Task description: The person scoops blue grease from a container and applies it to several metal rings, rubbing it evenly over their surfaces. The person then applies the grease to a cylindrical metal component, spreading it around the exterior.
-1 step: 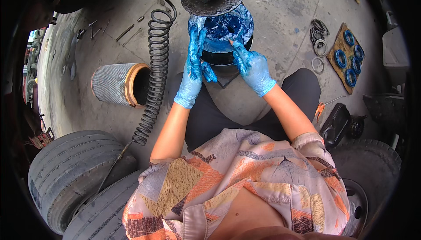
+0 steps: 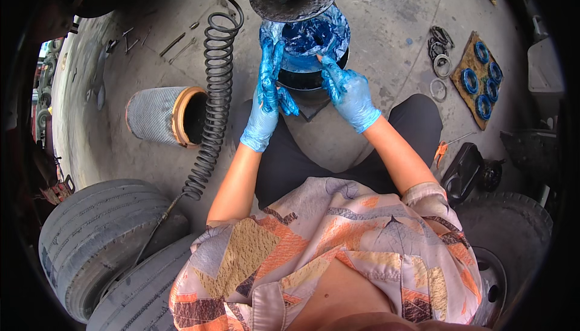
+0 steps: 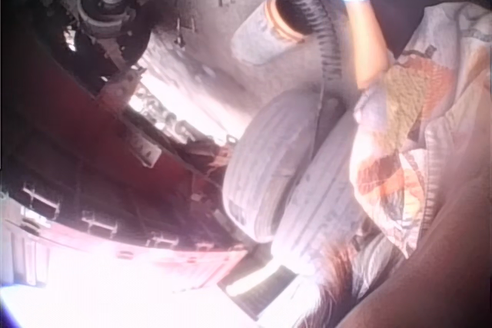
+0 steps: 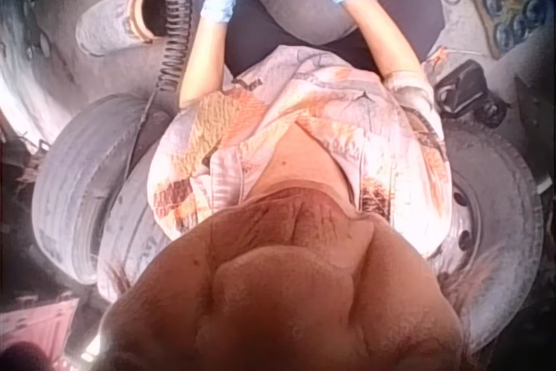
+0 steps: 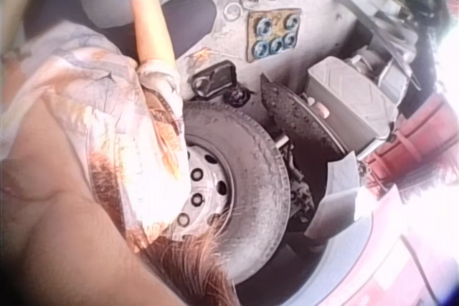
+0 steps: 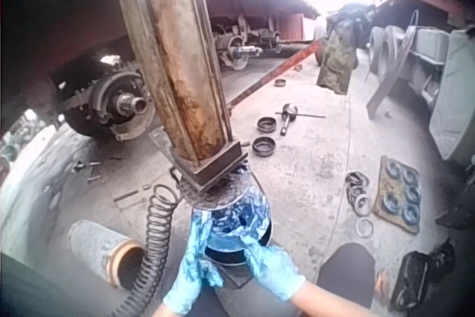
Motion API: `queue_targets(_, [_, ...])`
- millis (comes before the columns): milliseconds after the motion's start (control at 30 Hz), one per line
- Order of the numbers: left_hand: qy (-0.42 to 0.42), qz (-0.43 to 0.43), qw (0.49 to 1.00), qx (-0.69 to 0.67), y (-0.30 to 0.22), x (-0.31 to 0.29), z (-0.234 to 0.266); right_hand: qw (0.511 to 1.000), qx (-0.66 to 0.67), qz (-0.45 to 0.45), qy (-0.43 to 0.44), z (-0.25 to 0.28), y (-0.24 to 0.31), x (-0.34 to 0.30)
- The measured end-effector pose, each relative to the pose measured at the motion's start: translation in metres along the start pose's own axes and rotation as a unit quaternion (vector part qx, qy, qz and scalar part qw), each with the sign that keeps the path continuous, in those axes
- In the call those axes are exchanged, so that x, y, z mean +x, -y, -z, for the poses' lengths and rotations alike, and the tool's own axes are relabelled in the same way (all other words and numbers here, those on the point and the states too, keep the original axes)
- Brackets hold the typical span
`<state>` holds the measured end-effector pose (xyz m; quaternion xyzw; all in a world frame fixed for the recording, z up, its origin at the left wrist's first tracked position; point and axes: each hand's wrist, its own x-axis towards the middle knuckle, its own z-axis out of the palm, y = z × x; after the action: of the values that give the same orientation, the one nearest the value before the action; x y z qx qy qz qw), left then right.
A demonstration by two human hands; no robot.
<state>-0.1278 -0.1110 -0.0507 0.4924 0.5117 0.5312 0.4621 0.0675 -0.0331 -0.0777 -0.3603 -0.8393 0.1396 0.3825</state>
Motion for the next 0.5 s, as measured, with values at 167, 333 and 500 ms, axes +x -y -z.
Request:
queue_targets(167, [0.001, 0.002, 1.0, -0.027, -0.002, -0.019, 0.0, 1.0, 0.01, 0.004, -0.016, -0.003, -0.002, 0.002])
queue_targets(333, [-0.004, 0.014, 0.999, -0.046, -0.015, -0.033, -0.003, 1.0, -0.009, -0.006, -0.006, -0.004, -0.003, -0.001])
queue_targets(500, [-0.034, 0.009, 0.996, -0.086, -0.03, -0.032, 0.004, 1.0, 0.009, -0.003, -0.01, -0.003, -0.003, 0.001])
